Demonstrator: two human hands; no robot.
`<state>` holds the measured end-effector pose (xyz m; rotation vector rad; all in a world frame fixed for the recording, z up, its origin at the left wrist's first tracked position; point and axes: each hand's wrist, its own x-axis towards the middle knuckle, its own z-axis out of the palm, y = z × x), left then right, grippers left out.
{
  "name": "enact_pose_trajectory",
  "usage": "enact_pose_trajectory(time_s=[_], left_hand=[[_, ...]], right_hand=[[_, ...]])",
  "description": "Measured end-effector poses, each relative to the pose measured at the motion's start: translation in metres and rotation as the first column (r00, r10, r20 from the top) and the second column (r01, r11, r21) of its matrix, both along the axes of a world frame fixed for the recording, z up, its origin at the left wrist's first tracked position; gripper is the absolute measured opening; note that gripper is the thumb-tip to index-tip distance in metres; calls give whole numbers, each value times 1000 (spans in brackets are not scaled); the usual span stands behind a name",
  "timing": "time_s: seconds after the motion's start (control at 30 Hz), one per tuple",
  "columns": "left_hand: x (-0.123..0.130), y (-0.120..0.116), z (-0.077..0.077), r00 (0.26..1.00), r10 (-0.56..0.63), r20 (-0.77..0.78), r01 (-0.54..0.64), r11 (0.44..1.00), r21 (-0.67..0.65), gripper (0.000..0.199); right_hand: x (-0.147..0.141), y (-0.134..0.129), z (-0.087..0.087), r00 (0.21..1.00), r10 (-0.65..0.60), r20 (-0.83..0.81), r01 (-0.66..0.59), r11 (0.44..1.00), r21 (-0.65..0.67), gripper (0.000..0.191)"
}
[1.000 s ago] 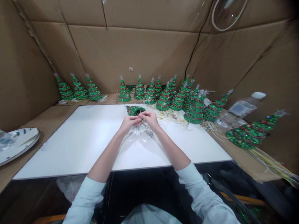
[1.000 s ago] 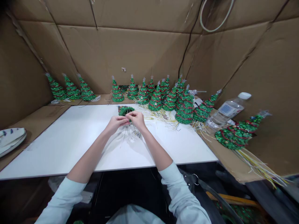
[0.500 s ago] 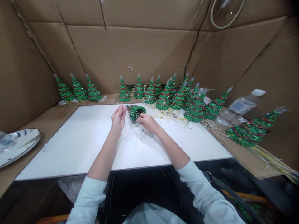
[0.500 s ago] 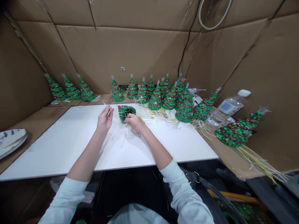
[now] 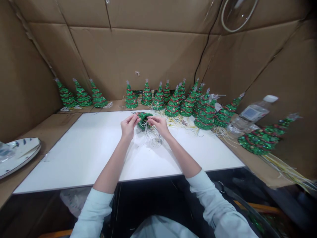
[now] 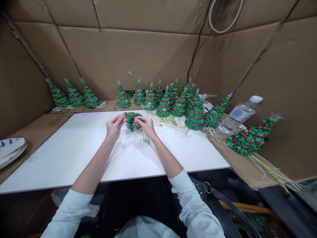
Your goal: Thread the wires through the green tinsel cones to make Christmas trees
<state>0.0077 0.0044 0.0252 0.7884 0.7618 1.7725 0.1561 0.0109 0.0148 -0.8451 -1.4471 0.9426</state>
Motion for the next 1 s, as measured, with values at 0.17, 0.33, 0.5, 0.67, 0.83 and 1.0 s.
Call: enact_pose_trajectory(time_s=[0.17, 0.33, 0.5, 0.67, 0.83, 1.0], left_hand=[[10, -5, -7, 989, -70, -133, 60, 995, -75, 31], [11, -9, -7, 977, -79, -196, 57, 992, -113, 34], [11, -9, -7, 969, -83, -234, 56, 991, -120, 36], [9, -8, -6, 971, -61, -229, 38, 994, -105, 36], [8, -9, -5, 965, -61, -256, 39, 995, -90, 38], [6, -8, -5, 958, -60, -279, 42, 997, -71, 37]], right_hand=[[-20, -10, -4, 994, -57, -97, 49, 995, -83, 24], [-25, -18, -4, 983, -162, 82, 162, 987, 13, 25], [-25, -19, -5, 971, -191, 141, 182, 980, 77, 25], [-24, -18, -5, 970, -176, 169, 166, 983, 72, 23], [-24, -19, -5, 969, -174, 178, 165, 984, 67, 23], [-23, -19, -4, 968, -159, 195, 150, 987, 63, 22]])
